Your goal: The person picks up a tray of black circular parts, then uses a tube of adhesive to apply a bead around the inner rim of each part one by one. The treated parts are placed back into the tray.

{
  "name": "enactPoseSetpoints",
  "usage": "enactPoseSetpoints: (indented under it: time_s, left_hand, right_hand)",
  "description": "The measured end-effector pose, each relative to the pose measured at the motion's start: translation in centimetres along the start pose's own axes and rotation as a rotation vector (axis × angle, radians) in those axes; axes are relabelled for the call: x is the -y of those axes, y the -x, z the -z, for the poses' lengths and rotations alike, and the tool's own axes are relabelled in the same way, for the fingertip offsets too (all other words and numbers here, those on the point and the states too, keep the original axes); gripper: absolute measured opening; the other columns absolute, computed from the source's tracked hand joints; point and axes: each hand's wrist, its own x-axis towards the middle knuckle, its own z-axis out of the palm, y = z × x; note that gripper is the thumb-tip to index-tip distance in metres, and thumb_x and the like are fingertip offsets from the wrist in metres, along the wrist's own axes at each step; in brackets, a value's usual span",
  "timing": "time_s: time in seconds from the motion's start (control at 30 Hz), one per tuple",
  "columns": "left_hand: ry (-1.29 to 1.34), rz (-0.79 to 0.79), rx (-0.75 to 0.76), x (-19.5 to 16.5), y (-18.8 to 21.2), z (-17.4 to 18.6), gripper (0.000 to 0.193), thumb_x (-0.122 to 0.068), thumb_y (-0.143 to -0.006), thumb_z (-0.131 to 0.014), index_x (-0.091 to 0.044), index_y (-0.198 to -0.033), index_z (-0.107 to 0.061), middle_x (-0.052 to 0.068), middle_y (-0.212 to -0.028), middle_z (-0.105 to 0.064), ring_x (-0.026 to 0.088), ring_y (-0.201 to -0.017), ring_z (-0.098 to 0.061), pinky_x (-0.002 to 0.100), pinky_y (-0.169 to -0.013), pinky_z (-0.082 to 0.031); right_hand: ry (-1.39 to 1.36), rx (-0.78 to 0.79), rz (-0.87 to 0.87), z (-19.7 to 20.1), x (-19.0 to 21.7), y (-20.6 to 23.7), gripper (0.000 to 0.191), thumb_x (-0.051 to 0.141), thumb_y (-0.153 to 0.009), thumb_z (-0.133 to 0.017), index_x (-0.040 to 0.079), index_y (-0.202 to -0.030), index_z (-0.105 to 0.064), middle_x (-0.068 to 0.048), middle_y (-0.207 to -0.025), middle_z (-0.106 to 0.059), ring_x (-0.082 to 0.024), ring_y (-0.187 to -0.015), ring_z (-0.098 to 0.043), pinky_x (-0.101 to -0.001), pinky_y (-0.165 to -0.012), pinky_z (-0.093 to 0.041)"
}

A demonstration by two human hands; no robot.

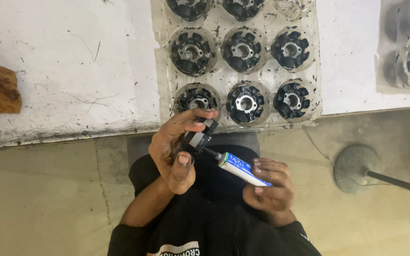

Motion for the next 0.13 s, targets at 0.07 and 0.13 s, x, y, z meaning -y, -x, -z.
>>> enactPoseSetpoints:
  time_s: [0.07, 0.13]
  left_hand:
    - [-0.007, 0.009, 0.004, 0.4, 0.0, 0.1, 0.046, -0.036, -0.109, -0.061, 0.007, -0.126, -0.061, 0.029, -0.124, -0.065, 0.034, -0.121, -0.069, 0.046, -0.109, -0.057]
    - [-0.003, 0.036, -0.008, 0.7, 0.3, 0.1, 0.047, -0.037, -0.109, -0.061, 0.006, -0.127, -0.061, 0.029, -0.124, -0.066, 0.033, -0.121, -0.069, 0.046, -0.110, -0.057]
  right_hand:
    - [0.004, -0.003, 0.049, -0.2, 0.3, -0.8, 0.027, 0.005, -0.086, -0.074, 0.015, -0.097, -0.052, -0.011, -0.105, -0.066, -0.030, -0.100, -0.069, -0.0489, -0.085, -0.067]
    - [0.007, -0.003, 0.069, 2.2, 1.2, -2.2, 0.027, 0.008, -0.086, -0.076, 0.016, -0.098, -0.054, -0.010, -0.107, -0.067, -0.029, -0.100, -0.068, -0.0491, -0.085, -0.068]
